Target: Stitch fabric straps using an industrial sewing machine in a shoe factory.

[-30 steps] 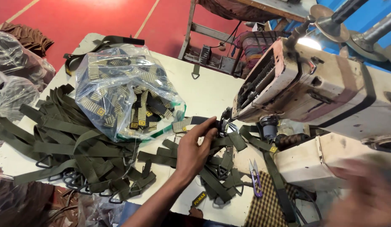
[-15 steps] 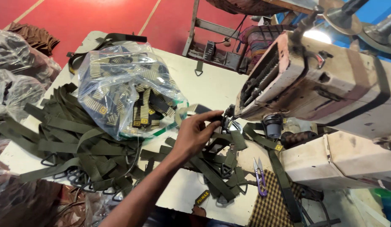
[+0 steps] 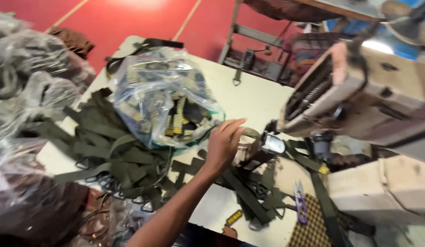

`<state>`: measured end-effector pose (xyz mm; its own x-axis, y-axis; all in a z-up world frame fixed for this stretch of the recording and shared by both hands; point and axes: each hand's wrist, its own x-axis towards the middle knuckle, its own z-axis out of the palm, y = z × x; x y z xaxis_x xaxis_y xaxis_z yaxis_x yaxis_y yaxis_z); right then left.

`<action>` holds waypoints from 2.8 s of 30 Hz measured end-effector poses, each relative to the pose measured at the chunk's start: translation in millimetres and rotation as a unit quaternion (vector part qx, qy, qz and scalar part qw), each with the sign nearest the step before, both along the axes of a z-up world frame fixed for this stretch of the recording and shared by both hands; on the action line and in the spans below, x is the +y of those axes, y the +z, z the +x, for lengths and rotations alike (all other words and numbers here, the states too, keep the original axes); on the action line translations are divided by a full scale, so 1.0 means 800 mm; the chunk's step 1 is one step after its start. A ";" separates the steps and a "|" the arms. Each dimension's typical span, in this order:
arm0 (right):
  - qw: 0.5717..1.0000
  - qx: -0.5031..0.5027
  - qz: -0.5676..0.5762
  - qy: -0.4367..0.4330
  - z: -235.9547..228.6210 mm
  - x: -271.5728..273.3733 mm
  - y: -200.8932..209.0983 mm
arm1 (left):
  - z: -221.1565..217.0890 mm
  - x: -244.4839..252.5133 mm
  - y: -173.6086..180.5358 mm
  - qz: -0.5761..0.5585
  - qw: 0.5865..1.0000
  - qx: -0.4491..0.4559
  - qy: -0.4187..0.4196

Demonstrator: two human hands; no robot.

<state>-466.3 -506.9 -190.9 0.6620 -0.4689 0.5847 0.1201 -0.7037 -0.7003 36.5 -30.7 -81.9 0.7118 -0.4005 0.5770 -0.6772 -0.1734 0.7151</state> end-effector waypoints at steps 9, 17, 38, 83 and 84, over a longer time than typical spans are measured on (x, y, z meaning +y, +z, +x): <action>0.983 0.124 0.120 -0.056 0.316 0.538 0.135 | 0.099 0.147 -0.036 0.238 0.941 0.102 0.217; 0.994 0.077 -0.039 0.069 0.538 0.600 0.222 | 0.117 0.139 0.022 0.259 0.958 -0.080 0.090; 0.867 0.219 0.437 0.098 0.420 0.553 0.208 | 0.216 0.132 -0.050 0.319 0.917 -0.231 0.061; 0.865 0.442 -0.001 -0.238 0.282 0.451 0.094 | -0.148 0.171 0.061 0.402 0.803 0.362 -0.251; 0.865 0.442 -0.002 -0.239 0.281 0.449 0.097 | -0.149 0.170 0.061 0.402 0.803 0.362 -0.251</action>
<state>-241.4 -147.6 -113.4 0.5826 -0.8112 -0.0494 -0.7659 -0.5277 -0.3673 -82.7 105.6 -33.2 0.3761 -0.7780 -0.5033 -0.2632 -0.6105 0.7470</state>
